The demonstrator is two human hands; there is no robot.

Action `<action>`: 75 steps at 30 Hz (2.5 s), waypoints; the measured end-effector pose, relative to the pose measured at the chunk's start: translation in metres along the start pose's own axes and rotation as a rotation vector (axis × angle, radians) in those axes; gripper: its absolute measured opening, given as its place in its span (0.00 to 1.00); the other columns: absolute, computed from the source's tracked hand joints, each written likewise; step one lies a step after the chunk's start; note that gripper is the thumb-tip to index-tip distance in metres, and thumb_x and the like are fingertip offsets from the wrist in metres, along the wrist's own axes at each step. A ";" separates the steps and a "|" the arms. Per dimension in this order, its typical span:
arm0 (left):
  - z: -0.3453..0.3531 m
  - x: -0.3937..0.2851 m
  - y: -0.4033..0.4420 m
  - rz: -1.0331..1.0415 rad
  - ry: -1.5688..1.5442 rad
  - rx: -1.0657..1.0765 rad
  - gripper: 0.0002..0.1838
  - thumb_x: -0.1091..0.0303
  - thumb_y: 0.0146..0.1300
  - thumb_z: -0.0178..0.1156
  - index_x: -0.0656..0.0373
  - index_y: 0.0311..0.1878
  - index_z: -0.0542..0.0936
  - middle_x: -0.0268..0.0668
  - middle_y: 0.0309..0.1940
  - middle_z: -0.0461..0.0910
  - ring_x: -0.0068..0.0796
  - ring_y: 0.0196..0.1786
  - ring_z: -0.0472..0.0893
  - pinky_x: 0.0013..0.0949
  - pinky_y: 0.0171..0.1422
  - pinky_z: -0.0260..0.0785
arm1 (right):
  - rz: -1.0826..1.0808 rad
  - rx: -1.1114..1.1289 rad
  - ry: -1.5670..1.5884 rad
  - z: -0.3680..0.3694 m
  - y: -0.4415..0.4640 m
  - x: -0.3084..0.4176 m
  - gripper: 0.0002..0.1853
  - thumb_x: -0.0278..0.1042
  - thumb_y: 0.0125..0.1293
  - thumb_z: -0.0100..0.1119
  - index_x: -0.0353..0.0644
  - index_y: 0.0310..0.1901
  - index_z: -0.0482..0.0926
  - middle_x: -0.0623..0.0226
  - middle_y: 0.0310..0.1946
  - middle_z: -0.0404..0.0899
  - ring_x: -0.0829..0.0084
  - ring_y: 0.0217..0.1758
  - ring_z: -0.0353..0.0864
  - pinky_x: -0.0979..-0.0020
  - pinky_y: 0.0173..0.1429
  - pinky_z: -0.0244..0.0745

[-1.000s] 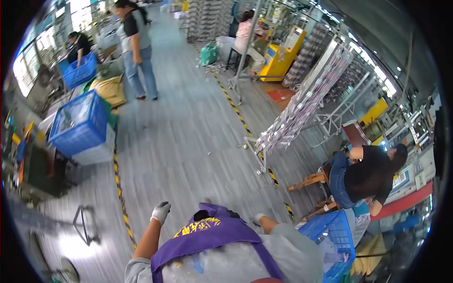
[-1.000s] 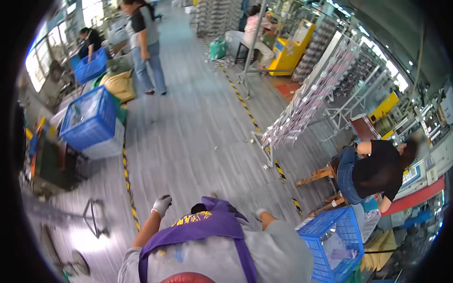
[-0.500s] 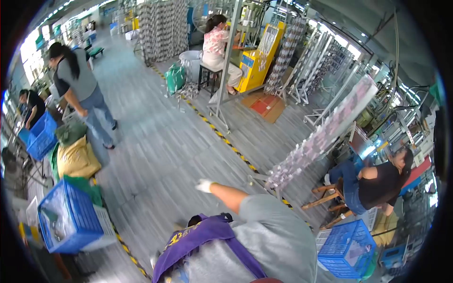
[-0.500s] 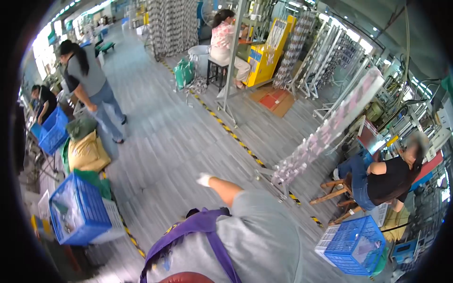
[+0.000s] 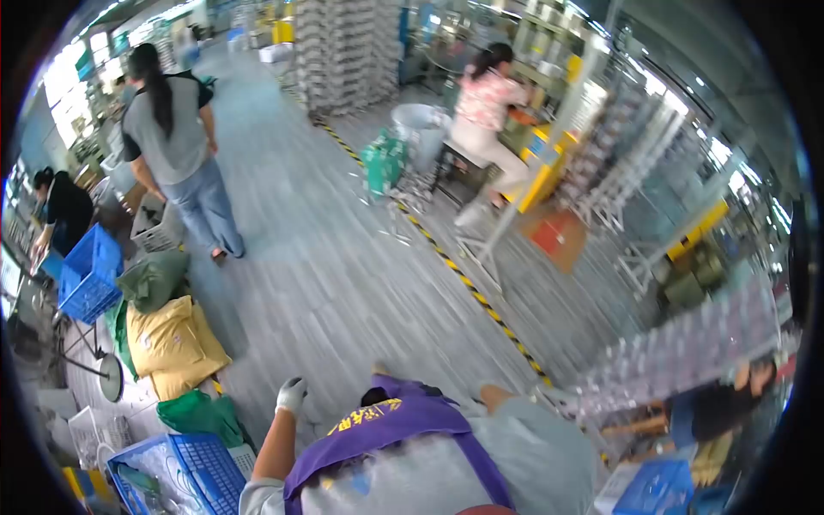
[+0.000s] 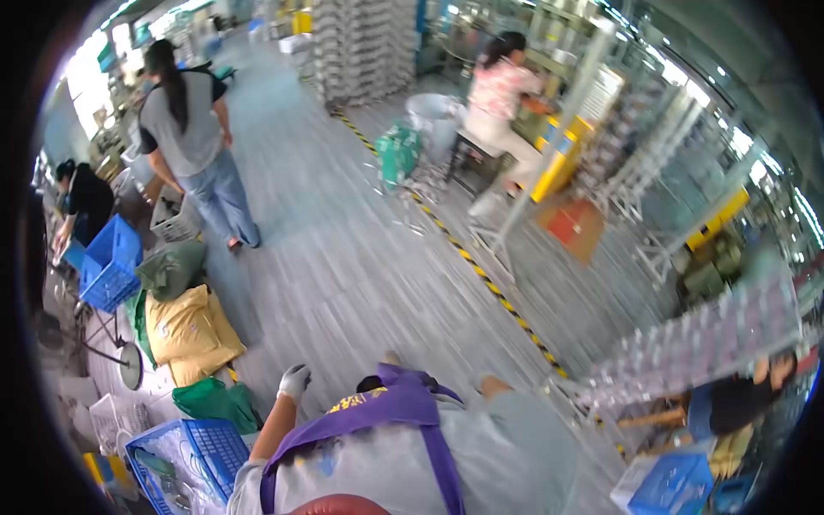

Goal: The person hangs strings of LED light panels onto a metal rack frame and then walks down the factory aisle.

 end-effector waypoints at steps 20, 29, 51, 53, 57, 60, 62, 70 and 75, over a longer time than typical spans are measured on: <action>-0.252 -0.115 0.610 -0.093 0.854 0.004 0.10 0.64 0.63 0.58 0.56 0.42 0.83 0.51 0.44 0.84 0.52 0.50 0.83 0.47 0.52 0.76 | -0.739 -0.256 0.124 -0.475 0.330 0.985 0.33 0.59 0.67 0.53 0.36 0.60 0.76 0.53 0.50 0.84 0.54 0.54 0.82 0.58 0.59 0.73; -0.354 -0.553 0.964 -0.103 0.291 -0.087 0.28 0.49 0.61 0.58 0.56 0.60 0.80 0.44 0.59 0.81 0.43 0.63 0.78 0.40 0.68 0.67 | -0.366 0.159 -0.699 -0.555 0.575 1.058 0.24 0.53 0.70 0.52 0.39 0.52 0.81 0.52 0.41 0.86 0.55 0.43 0.85 0.58 0.49 0.80; -0.610 -0.674 1.555 -0.517 0.450 -0.334 0.21 0.60 0.66 0.49 0.56 0.55 0.84 0.48 0.57 0.81 0.49 0.58 0.81 0.41 0.60 0.74 | -0.666 0.094 -0.088 -0.998 0.917 1.957 0.14 0.41 0.70 0.48 0.41 0.39 0.80 0.60 0.32 0.80 0.63 0.32 0.79 0.61 0.39 0.74; -0.632 -0.718 1.650 -0.382 0.609 -0.267 0.21 0.60 0.67 0.49 0.56 0.56 0.83 0.47 0.58 0.80 0.50 0.58 0.80 0.42 0.60 0.73 | -0.656 0.027 -0.396 -1.025 0.954 1.981 0.15 0.41 0.69 0.48 0.41 0.40 0.80 0.59 0.34 0.80 0.62 0.35 0.79 0.60 0.41 0.74; -0.677 -0.870 1.802 -0.547 0.274 -0.228 0.24 0.56 0.64 0.53 0.57 0.60 0.80 0.47 0.61 0.78 0.47 0.65 0.76 0.41 0.70 0.67 | -0.547 0.067 -0.661 -1.072 1.019 1.997 0.16 0.42 0.69 0.48 0.41 0.43 0.81 0.56 0.39 0.80 0.60 0.40 0.79 0.59 0.45 0.74; -0.695 -1.011 1.940 -0.214 0.280 -0.182 0.29 0.52 0.63 0.56 0.58 0.63 0.78 0.46 0.62 0.78 0.45 0.66 0.76 0.39 0.70 0.66 | -0.461 0.099 -0.728 -1.112 1.070 2.012 0.16 0.43 0.68 0.48 0.41 0.44 0.81 0.55 0.42 0.80 0.58 0.44 0.79 0.59 0.49 0.74; -0.701 -1.067 2.028 -0.167 0.217 -0.137 0.29 0.51 0.63 0.56 0.59 0.64 0.77 0.44 0.61 0.79 0.41 0.64 0.77 0.37 0.69 0.67 | -0.427 0.120 -0.790 -1.143 1.111 2.029 0.17 0.43 0.68 0.48 0.41 0.45 0.82 0.54 0.44 0.80 0.57 0.46 0.79 0.58 0.51 0.74; -0.745 -1.164 2.280 -0.289 0.096 -0.200 0.29 0.55 0.64 0.57 0.56 0.66 0.76 0.43 0.62 0.78 0.38 0.63 0.77 0.37 0.66 0.68 | -0.404 0.048 -0.802 -1.322 1.284 2.253 0.20 0.45 0.66 0.49 0.40 0.49 0.83 0.49 0.53 0.80 0.53 0.57 0.80 0.57 0.60 0.73; -0.851 -1.120 2.378 -0.592 -0.031 -0.451 0.25 0.56 0.69 0.49 0.55 0.66 0.74 0.44 0.65 0.75 0.40 0.68 0.73 0.38 0.70 0.64 | -0.575 -0.121 -0.431 -1.444 1.379 2.536 0.12 0.37 0.64 0.54 0.38 0.38 0.83 0.55 0.34 0.85 0.62 0.35 0.84 0.61 0.38 0.78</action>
Point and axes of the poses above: each hand's wrist, its own y-axis towards the middle knuckle, its own z-axis out of the palm, x = y × z, the point moved 9 cm from there along y, towards the middle knuckle
